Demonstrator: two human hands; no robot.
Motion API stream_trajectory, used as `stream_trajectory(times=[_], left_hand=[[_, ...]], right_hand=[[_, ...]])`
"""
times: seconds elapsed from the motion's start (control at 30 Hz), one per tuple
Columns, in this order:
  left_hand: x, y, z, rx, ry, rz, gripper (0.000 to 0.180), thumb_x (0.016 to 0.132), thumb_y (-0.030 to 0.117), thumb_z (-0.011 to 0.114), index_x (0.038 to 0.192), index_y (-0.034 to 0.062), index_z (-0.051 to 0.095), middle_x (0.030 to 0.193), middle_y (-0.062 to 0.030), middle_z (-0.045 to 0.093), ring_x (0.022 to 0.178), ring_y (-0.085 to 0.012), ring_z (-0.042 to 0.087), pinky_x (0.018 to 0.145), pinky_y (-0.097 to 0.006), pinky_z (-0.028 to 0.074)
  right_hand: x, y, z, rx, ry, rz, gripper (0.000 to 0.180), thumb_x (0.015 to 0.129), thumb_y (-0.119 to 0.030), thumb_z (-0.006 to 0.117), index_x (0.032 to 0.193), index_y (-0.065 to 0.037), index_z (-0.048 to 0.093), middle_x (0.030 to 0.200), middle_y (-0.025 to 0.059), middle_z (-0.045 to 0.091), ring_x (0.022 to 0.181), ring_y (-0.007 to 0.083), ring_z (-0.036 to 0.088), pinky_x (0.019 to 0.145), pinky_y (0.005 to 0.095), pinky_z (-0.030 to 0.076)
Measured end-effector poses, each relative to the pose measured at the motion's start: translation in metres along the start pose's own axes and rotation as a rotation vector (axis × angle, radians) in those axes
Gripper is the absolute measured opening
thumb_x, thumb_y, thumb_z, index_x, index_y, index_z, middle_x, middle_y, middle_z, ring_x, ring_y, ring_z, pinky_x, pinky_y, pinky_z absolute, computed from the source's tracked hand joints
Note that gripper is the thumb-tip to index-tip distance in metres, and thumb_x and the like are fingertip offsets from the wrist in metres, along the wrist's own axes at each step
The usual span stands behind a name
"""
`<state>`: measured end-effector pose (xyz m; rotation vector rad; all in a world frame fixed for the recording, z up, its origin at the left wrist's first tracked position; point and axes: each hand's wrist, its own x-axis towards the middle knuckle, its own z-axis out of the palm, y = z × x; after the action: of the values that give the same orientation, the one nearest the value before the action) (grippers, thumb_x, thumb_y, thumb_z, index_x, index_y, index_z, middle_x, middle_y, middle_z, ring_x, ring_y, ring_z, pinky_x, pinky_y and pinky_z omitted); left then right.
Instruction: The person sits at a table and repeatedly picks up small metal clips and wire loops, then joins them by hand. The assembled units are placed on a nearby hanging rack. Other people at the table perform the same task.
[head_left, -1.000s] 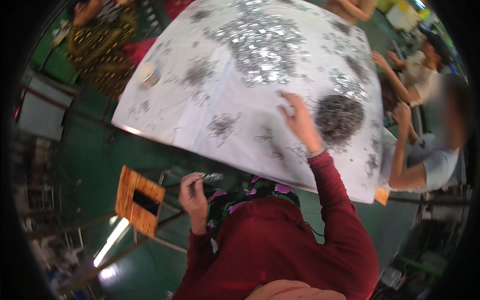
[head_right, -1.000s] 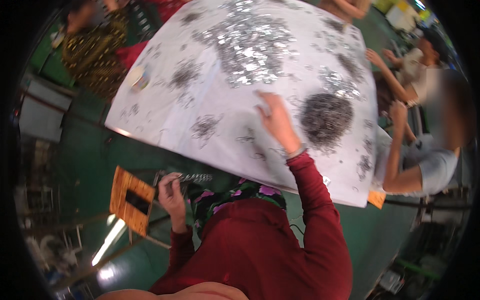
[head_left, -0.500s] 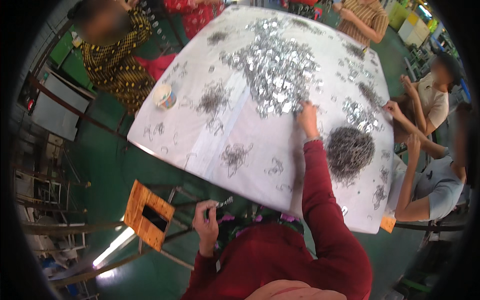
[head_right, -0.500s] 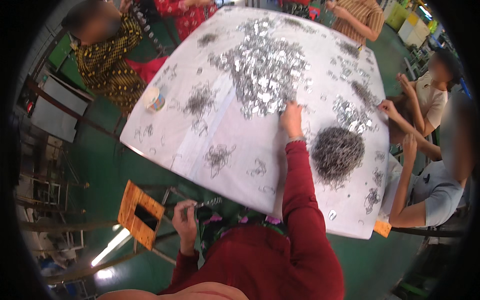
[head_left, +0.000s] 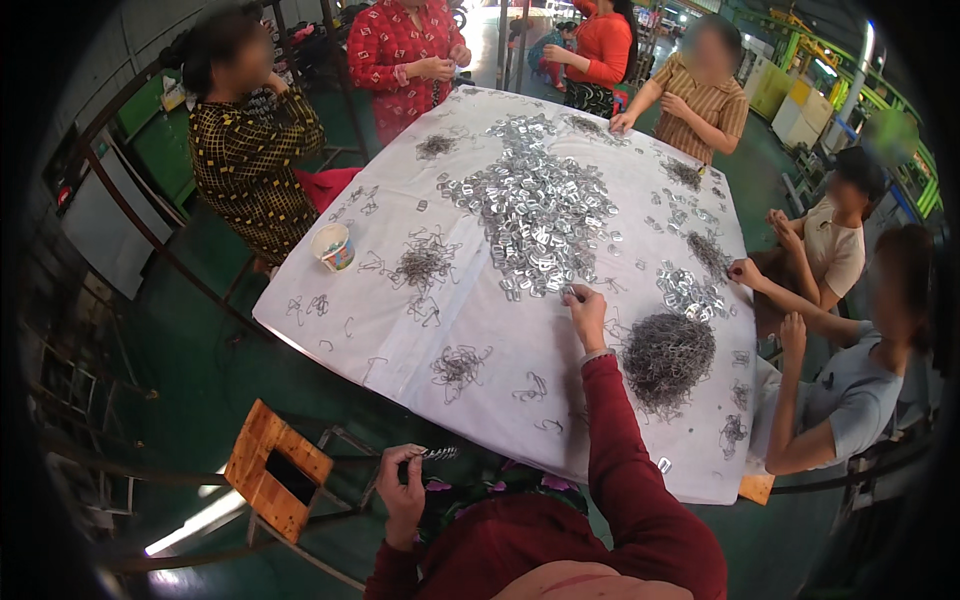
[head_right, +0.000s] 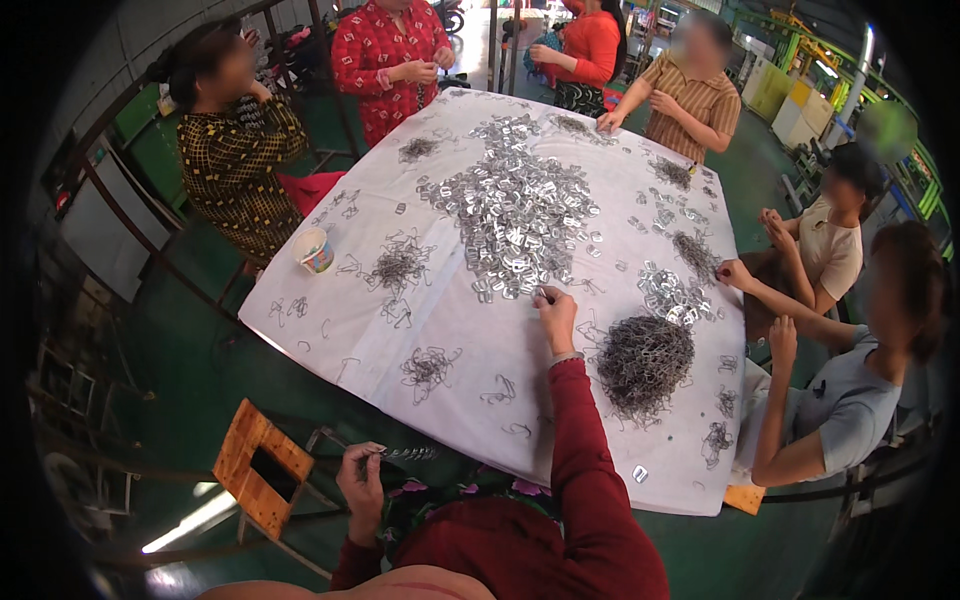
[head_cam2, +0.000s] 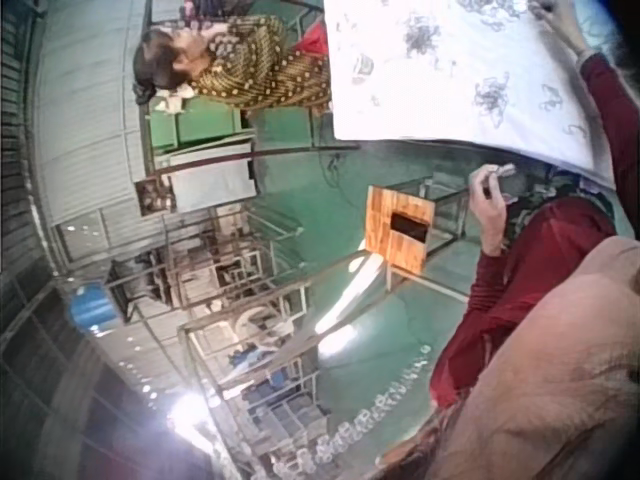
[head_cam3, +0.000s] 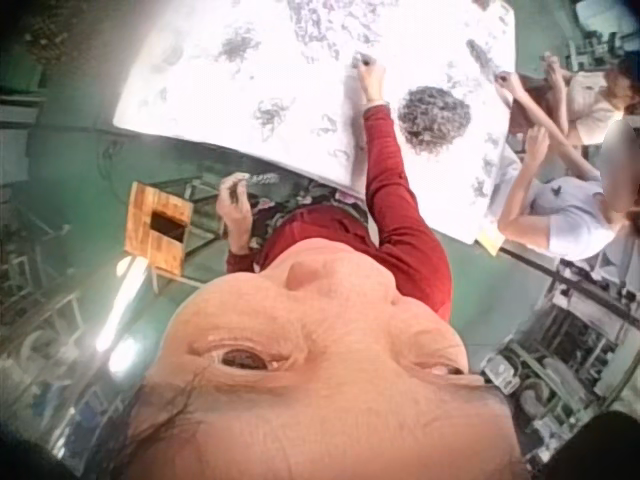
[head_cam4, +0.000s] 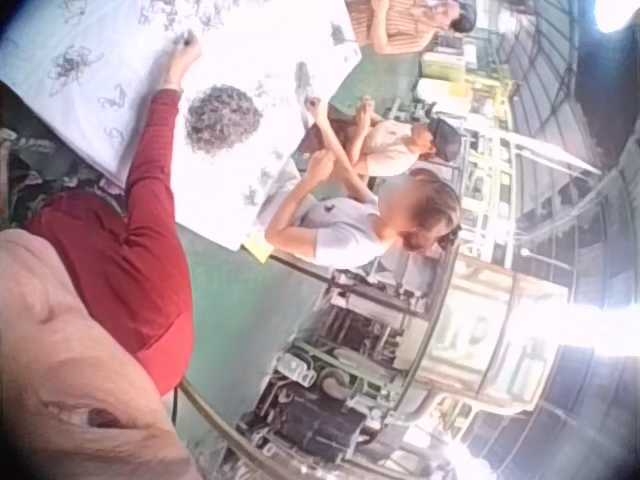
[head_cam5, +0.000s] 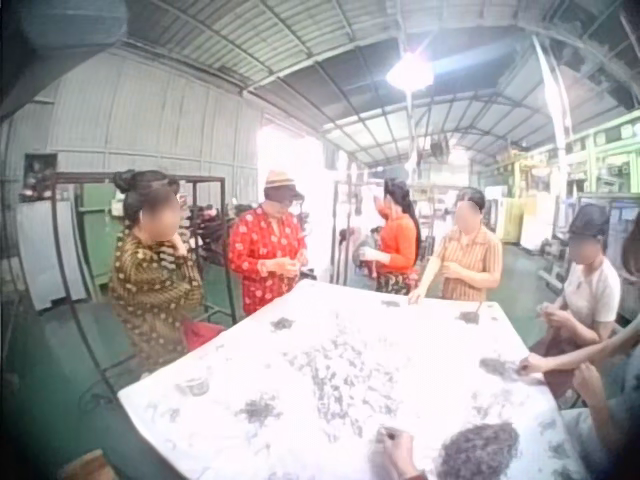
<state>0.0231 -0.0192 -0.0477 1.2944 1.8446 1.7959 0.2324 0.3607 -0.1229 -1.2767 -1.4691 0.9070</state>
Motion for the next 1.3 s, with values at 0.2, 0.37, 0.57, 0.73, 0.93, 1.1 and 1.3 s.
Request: stream_trajectory(times=[0.2, 0.37, 0.57, 0.73, 0.93, 1.1, 1.3], left_hand=[[-0.006, 0.002, -0.012, 0.02, -0.017, 0.107, 0.007, 0.088, -0.005, 0.053, 0.095, -0.003, 0.054, 0.093, -0.0105, 0.06, 0.087, -0.0161, 0.056, 0.08, -0.029, 0.047], [-0.023, -0.014, -0.014, -0.043, 0.091, -0.087, 0.009, 0.086, -0.005, 0.054, 0.094, -0.0006, 0.058, 0.09, -0.0122, 0.063, 0.083, -0.0214, 0.061, 0.077, -0.031, 0.048], [-0.017, -0.005, -0.014, -0.019, 0.001, -0.044, 0.008, 0.085, -0.004, 0.058, 0.092, 0.0001, 0.058, 0.084, -0.0092, 0.061, 0.074, -0.0186, 0.061, 0.068, -0.028, 0.048], [-0.013, 0.003, -0.012, 0.067, -0.105, -0.044, 0.007, 0.085, 0.002, 0.061, 0.092, 0.002, 0.059, 0.084, -0.0091, 0.061, 0.076, -0.0229, 0.059, 0.068, -0.031, 0.047], [-0.009, 0.0, -0.001, 0.132, -0.147, -0.044, 0.008, 0.085, 0.003, 0.061, 0.093, 0.0032, 0.059, 0.084, -0.0091, 0.06, 0.078, -0.0253, 0.057, 0.07, -0.033, 0.046], [-0.008, -0.007, 0.007, 0.016, -0.113, -0.044, 0.015, 0.084, 0.004, 0.063, 0.098, 0.0033, 0.059, 0.094, -0.0096, 0.064, 0.091, -0.0243, 0.06, 0.08, -0.033, 0.047], [0.086, -0.044, 0.019, 0.042, -0.036, -0.184, 0.014, 0.088, 0.006, 0.059, 0.096, -0.0044, 0.061, 0.088, -0.0131, 0.068, 0.08, -0.018, 0.066, 0.073, -0.028, 0.05]], right_hand=[[-0.074, -0.087, 0.025, 0.537, -0.197, 0.003, 0.018, 0.085, -0.002, 0.061, 0.101, 0.002, 0.068, 0.081, 0.0062, 0.065, 0.059, 0.0107, 0.058, 0.053, 0.0231, 0.049], [-0.179, -0.127, 0.055, 0.758, -0.626, 0.018, 0.021, 0.086, 0.0, 0.058, 0.105, 0.002, 0.066, 0.093, 0.0071, 0.057, 0.067, 0.0126, 0.057, 0.063, 0.0245, 0.05], [-0.244, -0.162, 0.059, 0.64, -0.807, 0.066, 0.018, 0.086, 0.004, 0.058, 0.103, 0.004, 0.066, 0.089, 0.0058, 0.056, 0.072, 0.01, 0.057, 0.064, 0.0212, 0.047], [-0.258, -0.175, 0.049, 0.602, -0.832, 0.247, 0.019, 0.083, 0.01, 0.06, 0.1, 0.005, 0.065, 0.09, 0.0068, 0.059, 0.074, 0.0101, 0.058, 0.064, 0.0213, 0.048], [-0.249, -0.166, 0.044, 0.599, -0.827, 0.111, 0.018, 0.081, 0.01, 0.061, 0.098, 0.005, 0.066, 0.093, 0.0091, 0.061, 0.074, 0.0111, 0.06, 0.065, 0.0208, 0.05], [-0.242, -0.164, 0.04, 0.637, -0.859, 0.224, 0.016, 0.081, 0.011, 0.061, 0.095, 0.006, 0.067, 0.093, 0.0102, 0.062, 0.073, 0.0127, 0.061, 0.064, 0.0214, 0.05], [-0.234, -0.156, 0.034, 0.705, -0.917, 0.333, 0.013, 0.078, 0.012, 0.064, 0.089, 0.007, 0.067, 0.089, 0.0116, 0.063, 0.068, 0.0127, 0.061, 0.062, 0.0219, 0.05]])
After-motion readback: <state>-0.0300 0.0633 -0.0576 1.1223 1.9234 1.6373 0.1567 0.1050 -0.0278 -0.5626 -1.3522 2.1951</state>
